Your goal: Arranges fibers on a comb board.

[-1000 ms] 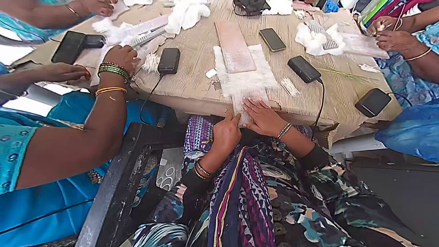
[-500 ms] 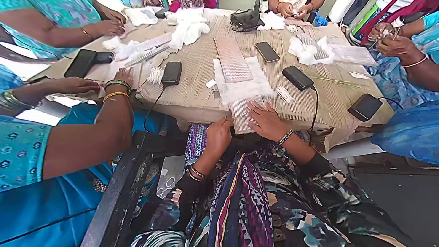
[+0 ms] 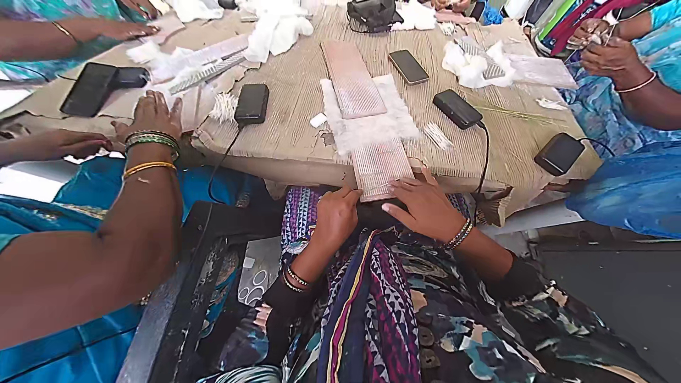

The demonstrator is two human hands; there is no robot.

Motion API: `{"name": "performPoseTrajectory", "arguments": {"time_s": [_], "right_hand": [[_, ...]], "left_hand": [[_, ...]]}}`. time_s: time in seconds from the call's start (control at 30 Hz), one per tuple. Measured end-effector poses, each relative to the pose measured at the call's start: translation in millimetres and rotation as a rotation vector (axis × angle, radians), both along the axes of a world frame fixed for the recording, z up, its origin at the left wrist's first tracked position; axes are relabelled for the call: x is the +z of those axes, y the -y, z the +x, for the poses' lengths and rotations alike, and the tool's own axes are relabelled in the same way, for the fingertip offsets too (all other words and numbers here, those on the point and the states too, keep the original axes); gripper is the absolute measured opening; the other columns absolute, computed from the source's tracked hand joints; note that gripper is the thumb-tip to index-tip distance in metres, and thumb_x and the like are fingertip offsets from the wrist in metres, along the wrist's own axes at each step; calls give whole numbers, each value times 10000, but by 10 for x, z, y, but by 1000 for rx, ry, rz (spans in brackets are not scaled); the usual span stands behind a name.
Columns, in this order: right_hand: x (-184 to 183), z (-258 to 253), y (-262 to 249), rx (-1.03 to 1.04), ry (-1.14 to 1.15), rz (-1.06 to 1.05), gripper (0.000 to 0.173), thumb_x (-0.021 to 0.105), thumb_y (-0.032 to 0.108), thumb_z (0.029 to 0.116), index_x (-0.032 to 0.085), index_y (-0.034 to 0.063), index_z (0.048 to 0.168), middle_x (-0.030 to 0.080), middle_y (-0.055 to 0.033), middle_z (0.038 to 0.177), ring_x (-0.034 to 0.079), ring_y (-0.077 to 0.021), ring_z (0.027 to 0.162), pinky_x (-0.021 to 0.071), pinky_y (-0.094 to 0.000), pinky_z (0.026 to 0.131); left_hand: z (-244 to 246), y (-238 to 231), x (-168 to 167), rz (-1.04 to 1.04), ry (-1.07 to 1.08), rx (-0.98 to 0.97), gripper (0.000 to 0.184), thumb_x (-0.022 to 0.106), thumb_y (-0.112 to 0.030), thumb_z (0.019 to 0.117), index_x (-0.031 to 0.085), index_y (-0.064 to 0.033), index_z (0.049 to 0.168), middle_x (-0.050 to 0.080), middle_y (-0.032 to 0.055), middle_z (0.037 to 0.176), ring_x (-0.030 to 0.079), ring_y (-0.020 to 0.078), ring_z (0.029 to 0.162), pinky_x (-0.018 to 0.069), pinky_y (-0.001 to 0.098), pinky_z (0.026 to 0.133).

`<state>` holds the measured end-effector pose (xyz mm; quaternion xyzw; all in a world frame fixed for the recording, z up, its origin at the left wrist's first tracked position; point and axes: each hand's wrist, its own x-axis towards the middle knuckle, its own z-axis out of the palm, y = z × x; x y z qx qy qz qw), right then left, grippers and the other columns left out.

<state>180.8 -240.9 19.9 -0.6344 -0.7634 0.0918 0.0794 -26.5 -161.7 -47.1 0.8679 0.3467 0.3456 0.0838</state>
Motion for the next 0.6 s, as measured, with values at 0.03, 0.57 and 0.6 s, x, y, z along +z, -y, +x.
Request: {"name": "performPoseTrajectory", "arguments": {"time_s": [0.03, 0.57, 0.6], "right_hand": [[-56, -11, -60, -11, -53, 192, 603, 399, 488, 1045, 717, 12, 1235, 706, -140, 1302, 608, -356, 1311, 214, -727, 1171], [-352, 80, -93, 43, -127, 339, 431, 473, 343, 1031, 763, 38, 1125, 741, -108, 1220, 680, -308, 1196, 326, -698, 1118], [-354, 97, -168, 31, -121, 401, 341, 528, 257, 991, 773, 40, 1087, 757, -118, 1135, 706, -322, 1112, 376, -683, 1077]], "left_hand": [[7, -15, -6, 14, 8, 15, 230, 580, 27, 895, 794, -33, 954, 752, 150, 872, 736, 327, 723, 557, 492, 587], [-14, -109, 158, -58, -85, -11, 167, 627, 14, 900, 787, -6, 946, 735, 170, 848, 718, 355, 713, 535, 524, 591], [-10, -110, 158, -50, -73, -2, 169, 624, 21, 897, 785, -5, 942, 731, 169, 835, 713, 354, 701, 529, 521, 586]]}}
